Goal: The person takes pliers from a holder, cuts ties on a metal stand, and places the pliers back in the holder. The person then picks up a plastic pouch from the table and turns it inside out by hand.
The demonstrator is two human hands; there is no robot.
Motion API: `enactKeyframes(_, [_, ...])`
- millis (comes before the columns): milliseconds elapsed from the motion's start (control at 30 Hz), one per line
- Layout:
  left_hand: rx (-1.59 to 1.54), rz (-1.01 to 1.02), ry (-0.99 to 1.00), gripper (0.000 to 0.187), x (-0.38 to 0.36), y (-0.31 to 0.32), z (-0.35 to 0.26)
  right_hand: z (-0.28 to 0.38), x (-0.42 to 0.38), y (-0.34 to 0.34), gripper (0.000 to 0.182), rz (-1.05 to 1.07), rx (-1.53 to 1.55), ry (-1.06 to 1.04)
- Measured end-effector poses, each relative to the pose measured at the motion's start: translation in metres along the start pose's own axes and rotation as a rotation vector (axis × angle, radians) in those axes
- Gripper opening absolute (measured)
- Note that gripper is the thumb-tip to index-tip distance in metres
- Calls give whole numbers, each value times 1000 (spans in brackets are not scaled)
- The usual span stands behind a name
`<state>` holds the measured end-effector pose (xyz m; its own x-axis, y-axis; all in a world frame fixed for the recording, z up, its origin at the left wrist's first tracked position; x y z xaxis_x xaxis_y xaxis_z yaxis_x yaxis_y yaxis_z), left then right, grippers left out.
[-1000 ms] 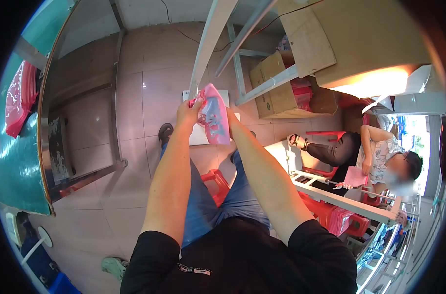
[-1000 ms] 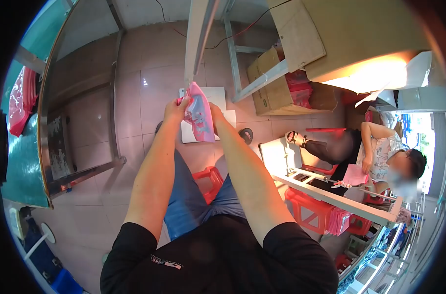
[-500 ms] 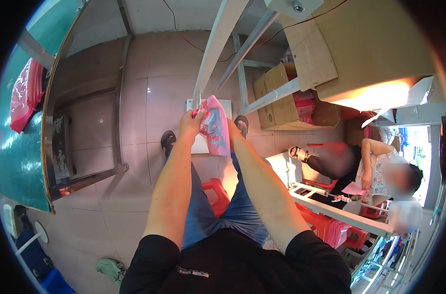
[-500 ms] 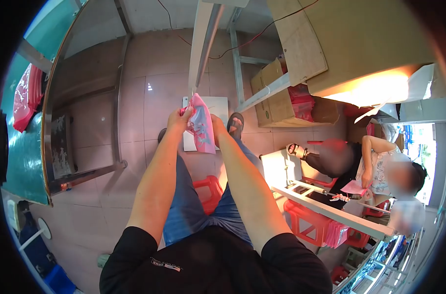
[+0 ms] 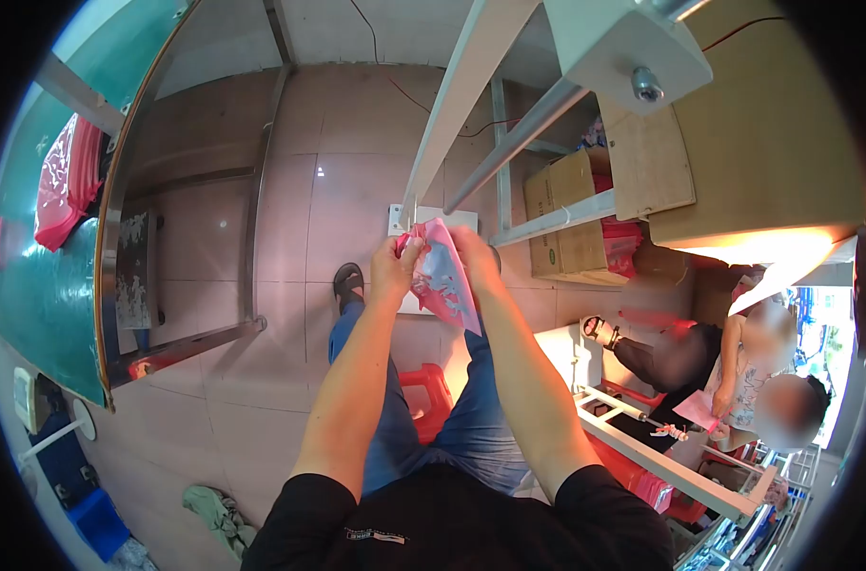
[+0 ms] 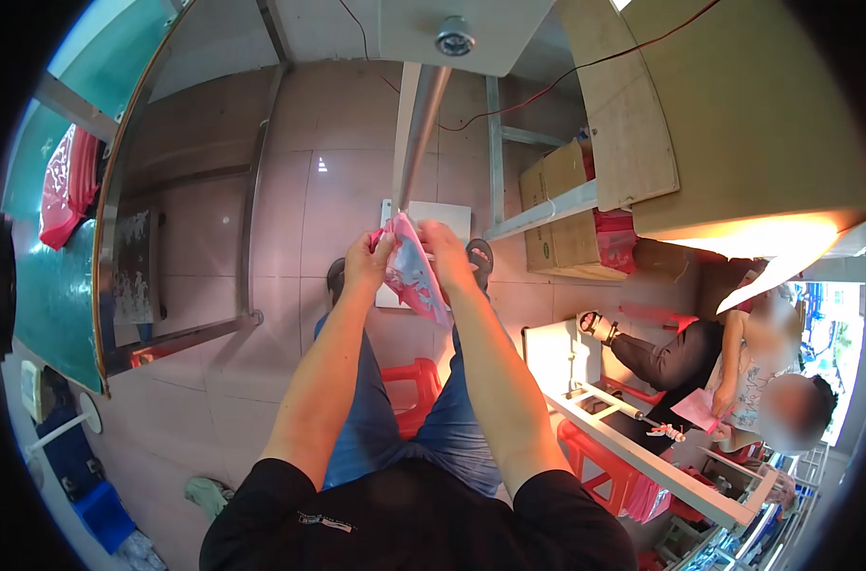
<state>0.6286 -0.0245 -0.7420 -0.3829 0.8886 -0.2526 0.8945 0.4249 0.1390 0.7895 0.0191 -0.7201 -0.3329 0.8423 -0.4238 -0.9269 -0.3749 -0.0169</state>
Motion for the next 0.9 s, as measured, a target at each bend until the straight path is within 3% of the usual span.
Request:
enactKeyframes(67, [7,-29,43,35,5,2,-3,53,-33,6,52,-71,89,73])
enactKeyframes(133, [-132,-29,-10,33,-1,2,10,98,-61,29,43,-143,-915,-241])
enactKeyframes(167, [-127,-23,-20,33,-7,2,12,81,-56,29,28,-241,-1019,-273])
enactKeyframes(267, [-2,-104,45,30,-4,0,-2,60,-40,25,23,-288,-940,-375])
enactKeyframes(333, [-167,-50,-120,27,-2,2,0,52,-33,26,21,-276,-929,-386])
enactKeyframes(467, [-419,-47,-242,28,8,5,4,49,-28,25,19,-244,-924,-349])
enactKeyframes(533, [-750,-40,-344,30,-3,12,-11,47,-30,29,19,-252,-918,-346])
enactKeyframes(633, [-770,114,-433,32,0,23,-14,45,-24,31,20,-280,-895,-370])
enactKeyframes(900, [-650,54,-237,35,0,21,-35,64,-33,31,21,-271,-831,-372])
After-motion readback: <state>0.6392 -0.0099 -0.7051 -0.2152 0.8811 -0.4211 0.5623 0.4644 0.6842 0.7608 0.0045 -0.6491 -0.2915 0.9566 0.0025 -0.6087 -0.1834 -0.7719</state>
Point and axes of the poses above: each hand's wrist, its own x-axis towards the middle knuckle, its own y-axis out of the palm, z = x × y, the point moved 5 cm from there along x, towards the middle knuckle, and after that the axes turned 13 degrees about -x, right-handed, at the moved point
